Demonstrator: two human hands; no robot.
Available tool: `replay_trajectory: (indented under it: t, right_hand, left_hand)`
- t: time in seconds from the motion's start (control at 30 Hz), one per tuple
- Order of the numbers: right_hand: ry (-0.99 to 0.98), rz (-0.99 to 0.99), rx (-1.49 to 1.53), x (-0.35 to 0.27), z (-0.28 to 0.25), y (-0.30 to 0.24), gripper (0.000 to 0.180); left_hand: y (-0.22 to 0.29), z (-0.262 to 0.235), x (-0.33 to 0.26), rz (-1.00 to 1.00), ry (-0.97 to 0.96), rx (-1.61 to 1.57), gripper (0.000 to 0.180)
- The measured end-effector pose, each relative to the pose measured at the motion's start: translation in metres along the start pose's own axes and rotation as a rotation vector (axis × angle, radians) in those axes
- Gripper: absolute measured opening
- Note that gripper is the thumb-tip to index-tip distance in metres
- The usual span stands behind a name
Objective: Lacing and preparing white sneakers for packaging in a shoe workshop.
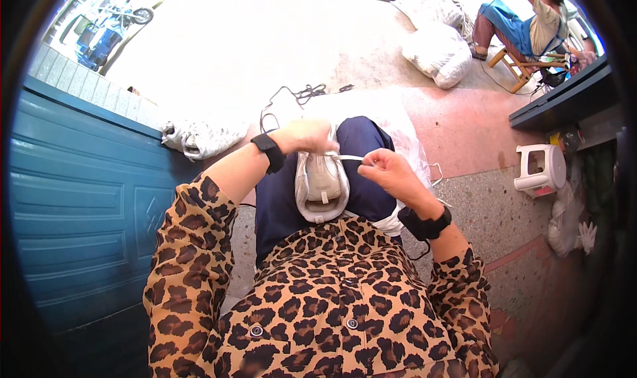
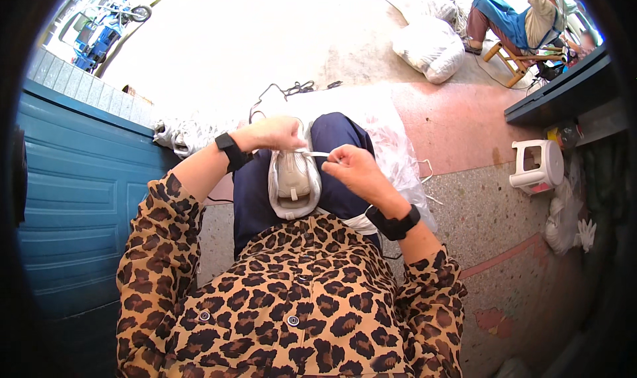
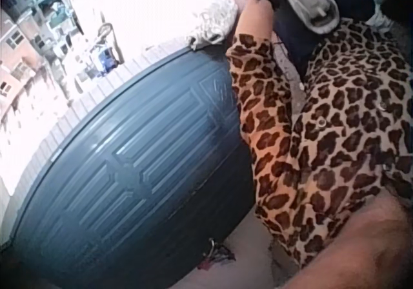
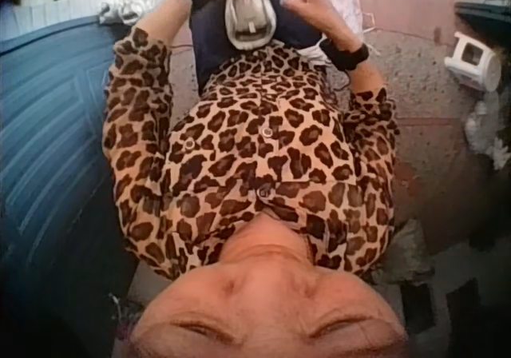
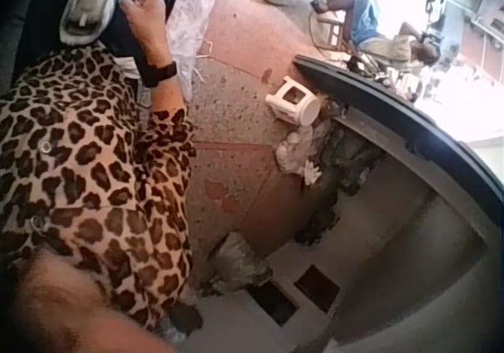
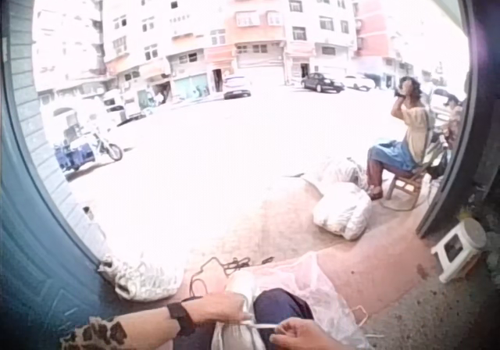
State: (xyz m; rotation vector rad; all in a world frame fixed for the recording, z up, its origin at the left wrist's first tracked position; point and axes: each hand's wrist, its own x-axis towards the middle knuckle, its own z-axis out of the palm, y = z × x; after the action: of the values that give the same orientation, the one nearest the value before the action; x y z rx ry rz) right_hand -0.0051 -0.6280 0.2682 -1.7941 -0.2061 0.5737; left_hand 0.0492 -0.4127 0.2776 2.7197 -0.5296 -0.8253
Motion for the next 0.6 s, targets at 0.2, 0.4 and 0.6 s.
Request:
replay_trajectory:
  t: [0.2, 0.4, 0.6]
  right_hand:
    - [-0.077, -0.062, -0.178, -0.003, 0.016, 0.017, 0.022]
    - [-0.157, -0.006, -0.266, -0.009, 0.026, 0.015, 0.023]
    - [-0.141, -0.237, -0.536, 0.002, 0.053, -0.003, 0.023]
  left_hand:
    - [-0.003, -0.013, 0.009, -0.200, -0.281, 0.008, 0.035]
    - [-0.010, 0.007, -0.024, 0.042, 0.095, 0.070, 0.015]
    - [-0.017, 0.044, -0.086, 0.271, 0.595, 0.680, 0.008]
